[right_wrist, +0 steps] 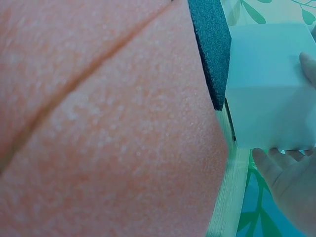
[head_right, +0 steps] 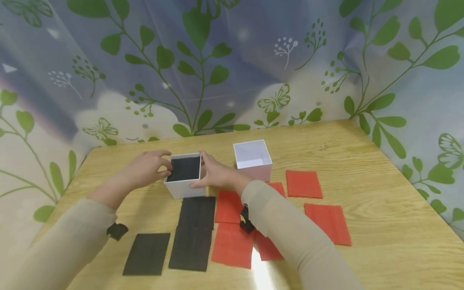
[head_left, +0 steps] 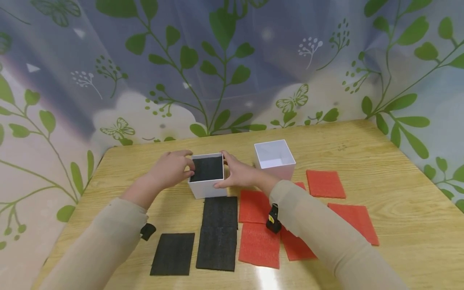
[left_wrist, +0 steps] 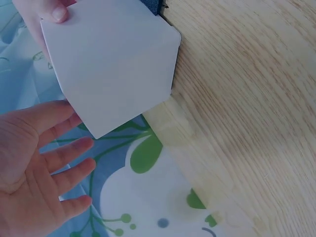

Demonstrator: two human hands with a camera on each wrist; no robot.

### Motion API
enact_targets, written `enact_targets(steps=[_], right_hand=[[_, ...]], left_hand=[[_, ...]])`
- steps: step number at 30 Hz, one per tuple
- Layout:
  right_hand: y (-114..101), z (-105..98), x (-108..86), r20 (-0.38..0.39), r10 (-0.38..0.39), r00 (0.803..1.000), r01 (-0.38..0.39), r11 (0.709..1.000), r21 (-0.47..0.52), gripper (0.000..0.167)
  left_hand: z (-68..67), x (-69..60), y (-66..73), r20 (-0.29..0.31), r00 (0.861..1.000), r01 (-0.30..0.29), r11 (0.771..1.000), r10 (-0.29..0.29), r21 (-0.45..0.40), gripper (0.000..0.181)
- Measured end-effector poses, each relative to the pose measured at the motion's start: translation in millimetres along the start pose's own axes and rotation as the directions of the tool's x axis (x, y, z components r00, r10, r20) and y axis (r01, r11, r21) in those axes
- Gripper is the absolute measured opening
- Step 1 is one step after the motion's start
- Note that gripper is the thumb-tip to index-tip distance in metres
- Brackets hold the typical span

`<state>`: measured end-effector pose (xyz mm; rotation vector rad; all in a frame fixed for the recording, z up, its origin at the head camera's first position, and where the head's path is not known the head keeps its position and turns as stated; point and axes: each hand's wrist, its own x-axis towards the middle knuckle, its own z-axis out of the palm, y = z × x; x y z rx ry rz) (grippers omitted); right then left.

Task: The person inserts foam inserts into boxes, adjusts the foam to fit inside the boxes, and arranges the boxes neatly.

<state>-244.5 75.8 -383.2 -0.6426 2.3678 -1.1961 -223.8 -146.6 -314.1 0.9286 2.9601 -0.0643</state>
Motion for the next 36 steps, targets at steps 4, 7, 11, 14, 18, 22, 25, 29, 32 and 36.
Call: enact_targets(steps=[4,7,11,14,18,22,25,29,32,36], right_hand=[[-0.7,-0.2,-0.2,0.0,0.005,1.0,-0.005,1.0,0.007,0.116],[-1.3,0.1,-0.6,0.0,0.014,1.0,-0.014,1.0,0.003,0.115],[-0.6,0.9,-0.3,0.002,0.018,1.0,-0.018,1.0,0.0,0.115],[0.0,1.2,-0.1,0.001,0.015,1.0,-0.015,1.0,0.002,0.116],[0.3,1.1,-0.4,-0.001,0.019,1.0,-0.019,1.0,0.002,0.116],[-0.5,0.9,-1.2,-0.002,0.013,1.0,-0.013,1.0,0.016,0.115],[-1.9,0.7,-1.9,0.0,0.008,1.0,-0.008,0.999,0.032,0.115],[-2.8,0.7,-2.7,0.005,0.01,1.0,-0.01,0.999,0.045,0.115],[-2.4,0.8,-2.6,0.007,0.011,1.0,-0.011,0.999,0.048,0.115],[-2.2,0.8,-2.8,0.003,0.015,1.0,-0.015,0.999,0.035,0.115]], left_hand=[[-1.8,-0.1,1.7,-0.003,1.0,-0.007,1.0,0.007,-0.002,0.01],[-1.5,0.0,1.2,-0.001,1.0,-0.005,1.0,0.005,-0.015,0.01],[-0.4,-1.4,0.4,-0.007,1.0,-0.005,0.999,0.005,-0.033,0.01],[-1.2,-3.2,0.7,-0.014,0.999,-0.033,0.999,0.032,-0.033,0.008],[-3.0,-5.0,1.1,-0.012,0.997,-0.071,0.996,0.071,-0.044,0.009],[-2.7,-6.3,1.2,0.007,0.997,-0.077,0.994,0.078,-0.08,0.015],[-1.2,-6.7,1.1,0.017,0.997,-0.072,0.993,0.074,-0.097,0.016],[0.1,-6.7,1.6,0.017,0.997,-0.067,0.993,0.069,-0.099,0.017],[-0.2,-7.0,2.7,0.022,0.997,-0.068,0.993,0.071,-0.102,0.018],[-1.0,-8.1,3.9,0.037,0.996,-0.074,0.992,0.078,-0.107,0.018]])
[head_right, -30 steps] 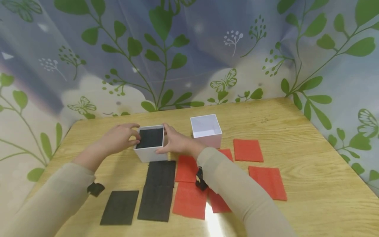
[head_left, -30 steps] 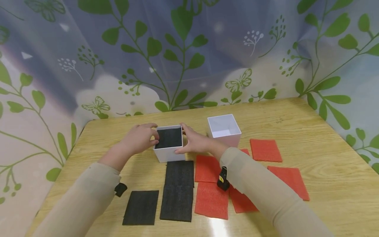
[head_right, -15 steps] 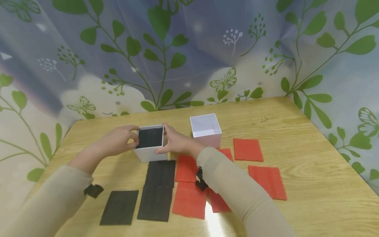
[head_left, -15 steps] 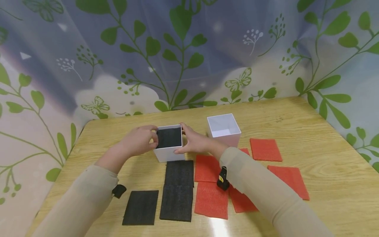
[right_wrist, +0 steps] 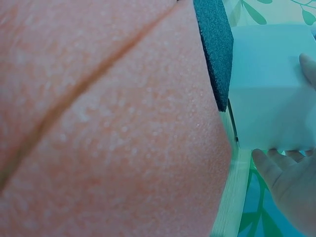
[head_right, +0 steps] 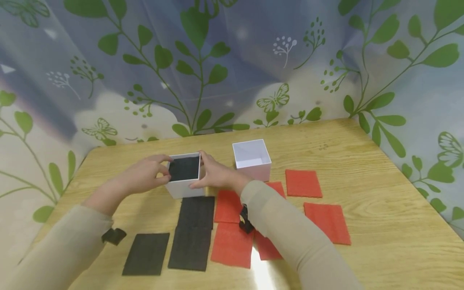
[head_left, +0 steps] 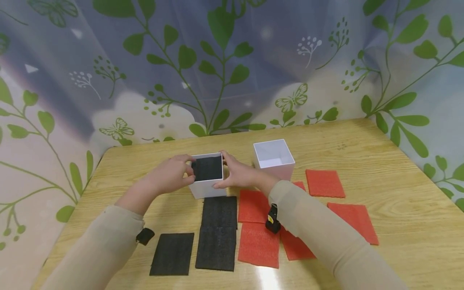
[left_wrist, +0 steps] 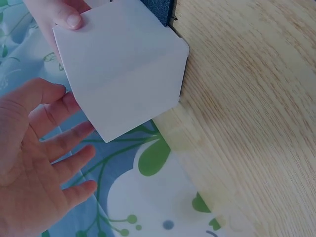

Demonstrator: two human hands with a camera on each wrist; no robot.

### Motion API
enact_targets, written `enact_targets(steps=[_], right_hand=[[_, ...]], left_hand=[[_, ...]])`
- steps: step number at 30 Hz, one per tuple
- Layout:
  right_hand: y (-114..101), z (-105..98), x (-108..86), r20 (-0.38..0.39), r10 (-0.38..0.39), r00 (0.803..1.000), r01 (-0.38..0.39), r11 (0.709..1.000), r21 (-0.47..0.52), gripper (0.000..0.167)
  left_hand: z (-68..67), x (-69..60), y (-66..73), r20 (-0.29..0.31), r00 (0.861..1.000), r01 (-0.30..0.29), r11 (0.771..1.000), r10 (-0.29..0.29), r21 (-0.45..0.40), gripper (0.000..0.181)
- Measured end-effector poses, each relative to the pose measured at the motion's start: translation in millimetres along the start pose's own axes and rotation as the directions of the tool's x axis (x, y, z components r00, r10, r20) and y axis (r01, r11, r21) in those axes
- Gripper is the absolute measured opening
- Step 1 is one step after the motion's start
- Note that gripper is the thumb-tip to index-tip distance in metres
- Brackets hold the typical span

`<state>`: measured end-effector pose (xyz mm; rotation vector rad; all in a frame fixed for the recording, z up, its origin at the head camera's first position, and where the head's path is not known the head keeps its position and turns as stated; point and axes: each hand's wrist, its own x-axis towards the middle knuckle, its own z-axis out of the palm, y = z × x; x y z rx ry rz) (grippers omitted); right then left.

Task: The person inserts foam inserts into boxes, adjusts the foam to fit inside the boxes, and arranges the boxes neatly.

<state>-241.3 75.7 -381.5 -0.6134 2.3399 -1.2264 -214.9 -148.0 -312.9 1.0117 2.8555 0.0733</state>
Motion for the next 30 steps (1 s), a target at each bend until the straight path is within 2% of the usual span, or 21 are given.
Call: enact_targets(steps=[6,9,13,17,20,24,30], right_hand=[[-1.4,0.3,0.3,0.005,0.004,1.0,-0.004,1.0,-0.006,0.115],[-1.0,0.1,1.0,0.01,0.0,1.0,0.0,1.0,-0.003,0.115],[0.5,-0.4,2.4,0.008,-0.014,1.0,0.014,1.0,0.0,0.111],[1.7,-0.3,3.3,0.001,-0.046,0.999,0.046,0.999,0.007,0.102],[2.0,-0.2,3.5,0.001,-0.053,0.999,0.053,0.998,0.013,0.099],[1.7,-0.2,2.6,0.007,-0.039,0.999,0.038,0.999,0.015,0.103],[1.5,0.5,1.8,0.004,-0.05,0.999,0.05,0.998,0.029,0.103]], left_hand=[[0.6,0.5,0.7,-0.001,1.0,0.014,1.0,-0.014,-0.015,0.018],[5.0,5.8,1.9,-0.011,0.998,0.06,0.998,-0.06,0.007,0.028],[12.8,14.9,4.6,0.009,0.99,0.142,0.989,-0.143,0.041,0.046],[17.3,20.4,7.2,0.033,0.982,0.188,0.982,-0.188,0.012,0.05],[20.2,22.8,7.0,0.035,0.98,0.197,0.98,-0.197,-0.005,0.05],[24.5,25.1,5.4,0.025,0.981,0.195,0.981,-0.194,-0.017,0.05],[24.5,25.8,6.4,0.011,0.984,0.18,0.984,-0.18,-0.018,0.055]])
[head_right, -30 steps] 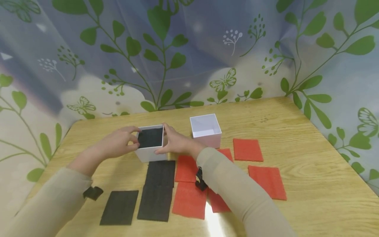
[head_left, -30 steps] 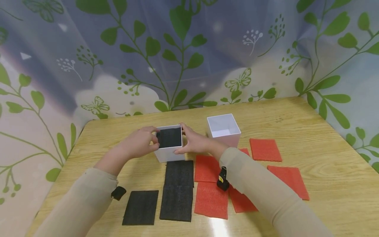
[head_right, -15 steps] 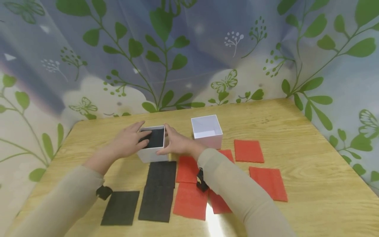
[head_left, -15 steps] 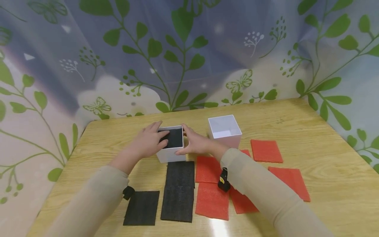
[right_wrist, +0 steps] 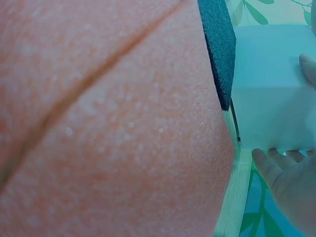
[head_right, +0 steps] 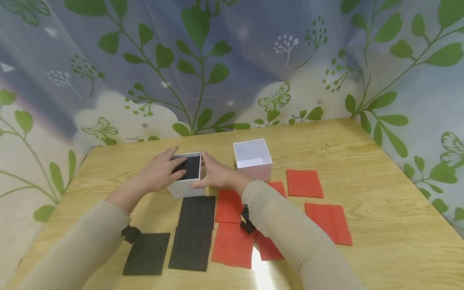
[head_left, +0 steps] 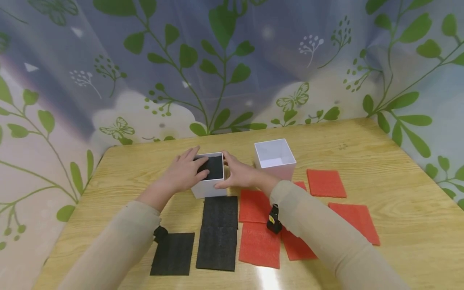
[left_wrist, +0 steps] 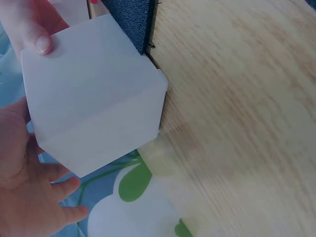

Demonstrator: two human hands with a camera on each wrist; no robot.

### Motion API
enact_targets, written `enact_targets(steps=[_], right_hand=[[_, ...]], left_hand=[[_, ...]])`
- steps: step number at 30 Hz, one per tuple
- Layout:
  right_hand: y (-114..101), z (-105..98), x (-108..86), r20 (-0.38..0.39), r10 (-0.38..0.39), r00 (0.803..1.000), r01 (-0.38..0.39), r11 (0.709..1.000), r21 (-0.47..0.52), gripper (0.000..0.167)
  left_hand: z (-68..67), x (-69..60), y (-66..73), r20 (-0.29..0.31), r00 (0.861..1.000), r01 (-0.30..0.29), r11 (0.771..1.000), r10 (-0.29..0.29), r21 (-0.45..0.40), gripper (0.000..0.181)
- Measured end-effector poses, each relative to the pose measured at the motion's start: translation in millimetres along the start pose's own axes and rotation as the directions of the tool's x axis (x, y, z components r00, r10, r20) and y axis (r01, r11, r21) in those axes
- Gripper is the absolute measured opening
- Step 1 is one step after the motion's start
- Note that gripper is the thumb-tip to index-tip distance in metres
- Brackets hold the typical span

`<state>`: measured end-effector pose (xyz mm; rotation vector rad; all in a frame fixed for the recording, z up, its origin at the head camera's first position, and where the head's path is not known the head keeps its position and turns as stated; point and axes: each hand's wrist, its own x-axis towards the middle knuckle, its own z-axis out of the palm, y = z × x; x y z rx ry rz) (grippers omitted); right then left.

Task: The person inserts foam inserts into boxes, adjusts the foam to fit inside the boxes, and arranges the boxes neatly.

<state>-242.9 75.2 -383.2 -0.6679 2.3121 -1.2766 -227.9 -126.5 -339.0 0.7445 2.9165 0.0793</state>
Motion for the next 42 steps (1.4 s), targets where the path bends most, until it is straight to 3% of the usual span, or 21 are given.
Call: enact_targets(steps=[6,11,22,27,30,33,37,42], right_hand=[[-0.9,1.2,-2.0,0.022,0.037,0.999,-0.036,0.999,-0.031,0.112],[-0.3,1.6,-1.9,0.032,0.045,0.998,-0.043,0.998,-0.049,0.114],[0.5,1.9,-1.0,0.027,0.021,0.999,-0.02,0.998,-0.06,0.109],[-0.9,2.3,0.1,0.023,0.003,1.0,-0.001,0.999,-0.05,0.104],[-1.1,3.1,1.1,0.026,0.01,1.0,-0.009,0.999,-0.045,0.109],[0.1,2.5,0.9,0.017,0.037,0.999,-0.036,0.998,-0.043,0.113],[1.0,0.5,-0.6,0.001,0.038,0.999,-0.038,0.998,-0.04,0.11],[0.3,0.5,-1.4,0.006,0.017,1.0,-0.017,1.0,-0.023,0.105]], left_hand=[[-7.6,4.2,2.5,-0.019,0.997,-0.077,0.997,0.077,-0.006,0.067],[-9.7,11.3,7.0,0.022,0.993,-0.118,0.991,0.12,-0.06,0.07],[-5.1,19.8,10.7,0.045,0.992,-0.113,0.991,0.116,-0.072,0.07],[-5.2,13.5,3.2,-0.008,0.992,-0.124,0.991,0.124,-0.053,0.068],[-6.8,3.1,-8.0,-0.043,0.994,-0.101,0.995,0.101,-0.002,0.067],[-9.9,-5.6,-19.0,-0.04,0.998,-0.045,0.999,0.046,0.028,0.066],[-13.2,-8.5,-27.3,0.003,1.0,0.014,1.0,-0.014,0.025,0.065],[-14.5,-4.6,-23.2,0.075,0.996,0.035,0.998,-0.039,0.048,0.064]])
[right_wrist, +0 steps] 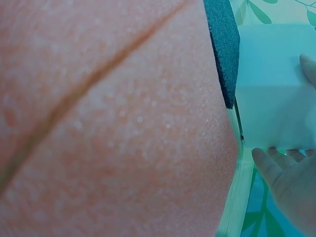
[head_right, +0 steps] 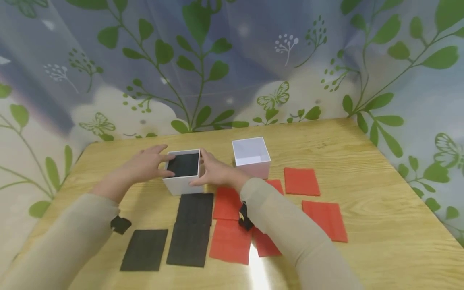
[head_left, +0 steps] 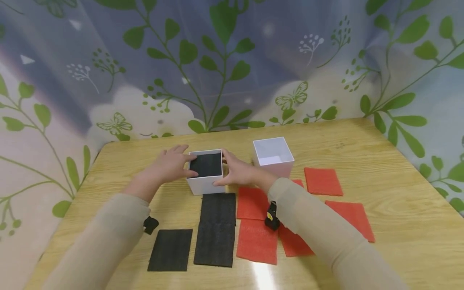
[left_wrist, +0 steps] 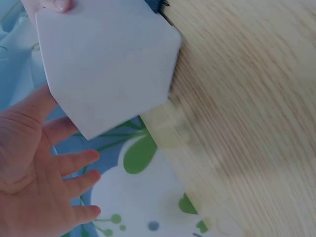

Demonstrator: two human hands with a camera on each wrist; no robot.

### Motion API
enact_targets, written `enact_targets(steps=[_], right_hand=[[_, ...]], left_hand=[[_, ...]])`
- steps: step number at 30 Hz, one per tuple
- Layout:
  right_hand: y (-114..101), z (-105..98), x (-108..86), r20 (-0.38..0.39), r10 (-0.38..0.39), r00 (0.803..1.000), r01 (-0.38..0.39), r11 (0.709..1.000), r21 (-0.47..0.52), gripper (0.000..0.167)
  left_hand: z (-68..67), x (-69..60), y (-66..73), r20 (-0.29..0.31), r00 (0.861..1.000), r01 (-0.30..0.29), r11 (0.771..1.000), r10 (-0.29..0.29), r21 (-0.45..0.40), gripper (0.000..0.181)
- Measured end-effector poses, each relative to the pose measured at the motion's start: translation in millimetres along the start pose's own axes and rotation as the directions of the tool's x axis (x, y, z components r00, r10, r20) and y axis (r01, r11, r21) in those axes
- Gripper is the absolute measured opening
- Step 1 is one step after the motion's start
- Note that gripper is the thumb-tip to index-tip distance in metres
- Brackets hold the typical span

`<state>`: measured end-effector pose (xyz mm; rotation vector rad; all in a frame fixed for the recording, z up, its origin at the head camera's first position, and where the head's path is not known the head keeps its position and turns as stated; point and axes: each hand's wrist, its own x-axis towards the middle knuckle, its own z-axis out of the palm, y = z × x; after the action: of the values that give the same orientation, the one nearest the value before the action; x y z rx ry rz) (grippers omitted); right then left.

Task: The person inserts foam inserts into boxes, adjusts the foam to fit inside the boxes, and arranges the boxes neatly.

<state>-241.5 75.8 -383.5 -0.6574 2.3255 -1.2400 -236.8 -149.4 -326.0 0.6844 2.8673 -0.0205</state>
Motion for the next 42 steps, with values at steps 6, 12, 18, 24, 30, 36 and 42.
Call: enact_targets(steps=[6,12,18,24,30,36,42], right_hand=[[1.5,1.6,0.5,0.001,0.003,1.0,-0.003,1.0,0.011,0.106],[4.7,0.4,1.8,-0.003,-0.015,1.0,0.015,1.0,-0.001,0.105],[4.7,1.1,2.6,0.0,-0.007,1.0,0.007,1.0,0.008,0.103],[5.0,1.4,1.8,0.0,-0.004,1.0,0.004,1.0,0.025,0.104],[6.3,1.2,1.0,0.005,0.013,1.0,-0.013,1.0,0.008,0.11],[7.1,2.4,1.6,0.006,0.016,1.0,-0.016,1.0,0.026,0.112],[7.7,3.0,1.4,0.002,0.009,1.0,-0.009,1.0,0.028,0.11]], left_hand=[[-3.3,2.4,9.9,0.026,0.999,0.028,0.999,-0.029,0.036,0.063],[-8.4,5.4,19.9,0.027,1.0,0.013,0.999,-0.014,0.038,0.065],[-9.5,9.5,23.5,0.051,0.998,0.024,1.0,-0.024,0.014,0.066],[-9.2,11.8,24.3,0.064,0.998,0.015,1.0,-0.014,-0.008,0.067],[-11.8,13.7,34.2,0.057,0.998,-0.025,1.0,0.025,0.002,0.067],[-10.1,16.2,38.2,0.065,0.997,-0.031,0.999,0.032,-0.011,0.066],[-4.8,13.8,38.7,-0.053,0.992,-0.113,0.994,0.113,0.012,0.054]])
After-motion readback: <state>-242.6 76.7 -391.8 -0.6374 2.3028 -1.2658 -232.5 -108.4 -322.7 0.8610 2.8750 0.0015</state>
